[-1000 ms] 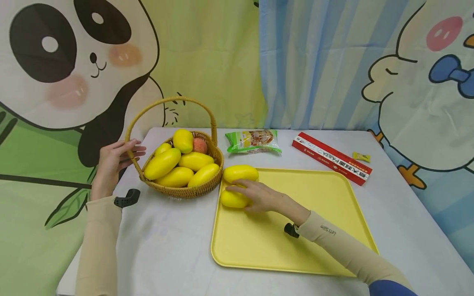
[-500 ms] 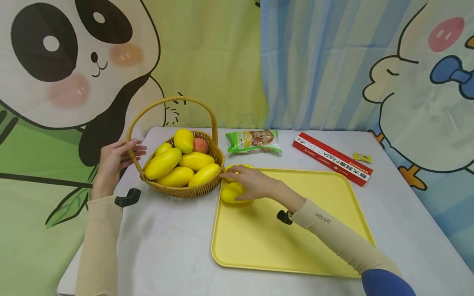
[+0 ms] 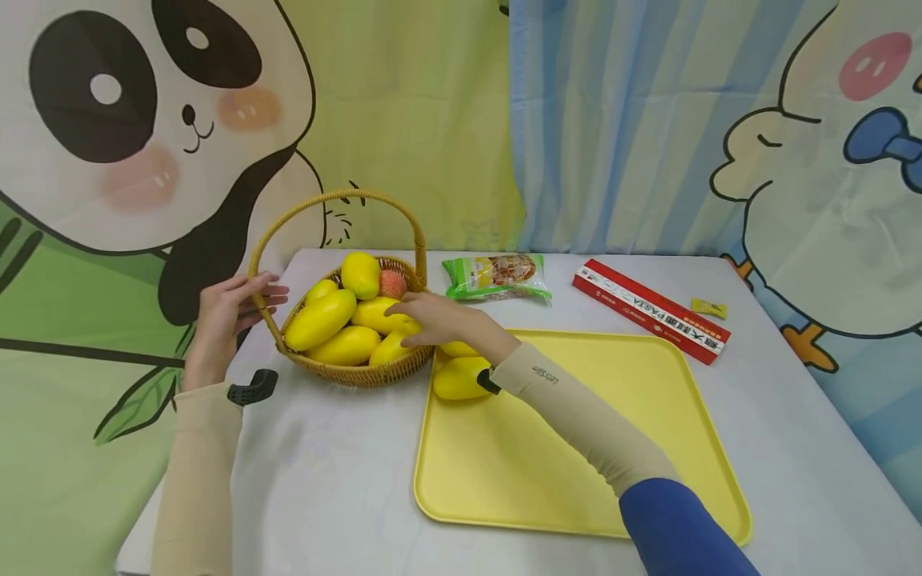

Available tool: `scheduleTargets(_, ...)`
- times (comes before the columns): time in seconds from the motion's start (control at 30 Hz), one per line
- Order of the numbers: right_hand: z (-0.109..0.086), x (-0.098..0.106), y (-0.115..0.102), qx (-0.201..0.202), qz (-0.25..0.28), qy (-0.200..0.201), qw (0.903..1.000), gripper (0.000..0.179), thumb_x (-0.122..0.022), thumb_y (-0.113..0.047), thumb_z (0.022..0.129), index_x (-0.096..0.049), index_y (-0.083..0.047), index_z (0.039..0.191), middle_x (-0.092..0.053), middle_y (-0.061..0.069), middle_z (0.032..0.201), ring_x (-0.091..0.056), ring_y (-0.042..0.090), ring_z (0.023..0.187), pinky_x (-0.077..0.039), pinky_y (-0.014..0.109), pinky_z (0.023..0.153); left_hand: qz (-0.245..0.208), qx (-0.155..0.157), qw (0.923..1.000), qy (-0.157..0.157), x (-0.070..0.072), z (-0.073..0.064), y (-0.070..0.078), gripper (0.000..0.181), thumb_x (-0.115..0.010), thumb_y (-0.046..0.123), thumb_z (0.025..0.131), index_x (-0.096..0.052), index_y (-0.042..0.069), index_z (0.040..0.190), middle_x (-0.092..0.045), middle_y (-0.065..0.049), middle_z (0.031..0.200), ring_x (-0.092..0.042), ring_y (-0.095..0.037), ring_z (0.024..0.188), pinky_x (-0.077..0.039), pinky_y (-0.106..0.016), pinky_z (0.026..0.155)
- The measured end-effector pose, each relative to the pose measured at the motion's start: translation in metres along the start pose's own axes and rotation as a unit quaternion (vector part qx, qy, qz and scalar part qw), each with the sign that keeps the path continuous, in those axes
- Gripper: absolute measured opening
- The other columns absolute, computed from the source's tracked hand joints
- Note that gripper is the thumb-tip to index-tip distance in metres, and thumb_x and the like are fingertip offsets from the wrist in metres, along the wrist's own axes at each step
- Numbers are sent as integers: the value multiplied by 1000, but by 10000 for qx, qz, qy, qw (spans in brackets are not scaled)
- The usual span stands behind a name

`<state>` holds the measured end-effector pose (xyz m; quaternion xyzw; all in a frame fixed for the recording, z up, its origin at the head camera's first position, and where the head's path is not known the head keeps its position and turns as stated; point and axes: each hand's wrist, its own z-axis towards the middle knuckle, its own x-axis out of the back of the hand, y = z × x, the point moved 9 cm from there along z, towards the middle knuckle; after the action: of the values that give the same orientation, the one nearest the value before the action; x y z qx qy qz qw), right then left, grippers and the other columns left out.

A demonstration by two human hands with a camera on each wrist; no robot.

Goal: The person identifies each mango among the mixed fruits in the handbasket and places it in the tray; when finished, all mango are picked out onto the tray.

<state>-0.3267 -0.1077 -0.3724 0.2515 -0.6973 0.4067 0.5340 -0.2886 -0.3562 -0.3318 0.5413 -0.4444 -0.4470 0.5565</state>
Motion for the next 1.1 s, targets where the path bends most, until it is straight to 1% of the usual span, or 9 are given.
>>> scheduleTargets(0.17, 14, -16, 4, -149, -214, -486, 9985, 55, -65, -38, 91, -49, -20, 141, -41, 9, 148, -43, 25, 133, -39, 41, 107, 19, 14, 10000, -3, -1, -1, -2, 21, -65, 36, 91, -73, 18, 99, -75, 9, 84, -72, -9, 82, -53, -19, 75)
scheduleTargets(0.23, 17, -20, 3, -70, -314, -572, 9978, 56, -64, -42, 91, -50, -20, 140, -44, 9, 146, -45, 24, 131, -39, 39, 107, 15, 8, 10000, 1, -1, -1, -1, 21, -65, 36, 90, -73, 18, 99, -75, 9, 84, -72, -9, 82, -53, -19, 75)
scheduleTargets(0.4, 23, -21, -1, 109, -392, -513, 9979, 55, -67, -44, 88, -56, -18, 135, -55, 4, 134, -52, 20, 120, -42, 33, 101, -1, 8, 10000, 3, 0, 0, -1, 20, -65, 35, 92, -73, 19, 98, -75, 8, 84, -72, -9, 82, -53, -19, 75)
scheduleTargets(0.5, 25, -22, -3, 141, -507, -496, 9974, 55, -68, -45, 87, -58, -18, 133, -57, 3, 129, -54, 17, 114, -43, 31, 98, -16, 25, 10000, -3, 0, 1, -1, 19, -64, 34, 92, -73, 19, 98, -75, 8, 84, -72, -9, 81, -53, -18, 74)
scheduleTargets(0.77, 30, -28, -5, 77, -672, -667, 9955, 53, -67, -46, 87, -59, -19, 133, -58, 1, 127, -51, 16, 109, -42, 30, 95, 40, 112, 9999, -70, 1, 0, -3, 20, -64, 36, 92, -72, 20, 99, -75, 9, 85, -71, -8, 83, -53, -18, 76)
scheduleTargets(0.93, 31, -30, -6, -26, -773, -795, 9938, 53, -65, -47, 88, -58, -22, 134, -56, 0, 128, -48, 16, 111, -41, 30, 97, 90, 106, 9999, -66, 1, -1, -4, 20, -64, 37, 92, -72, 21, 100, -75, 8, 86, -71, -7, 83, -52, -18, 76)
scheduleTargets(1.1, 31, -29, -7, -35, -843, -837, 9929, 53, -65, -47, 88, -58, -22, 134, -55, 1, 128, -48, 16, 111, -41, 30, 97, 142, 95, 9998, -89, 1, -1, -3, 21, -63, 38, 92, -72, 21, 101, -74, 9, 87, -71, -6, 82, -52, -17, 76)
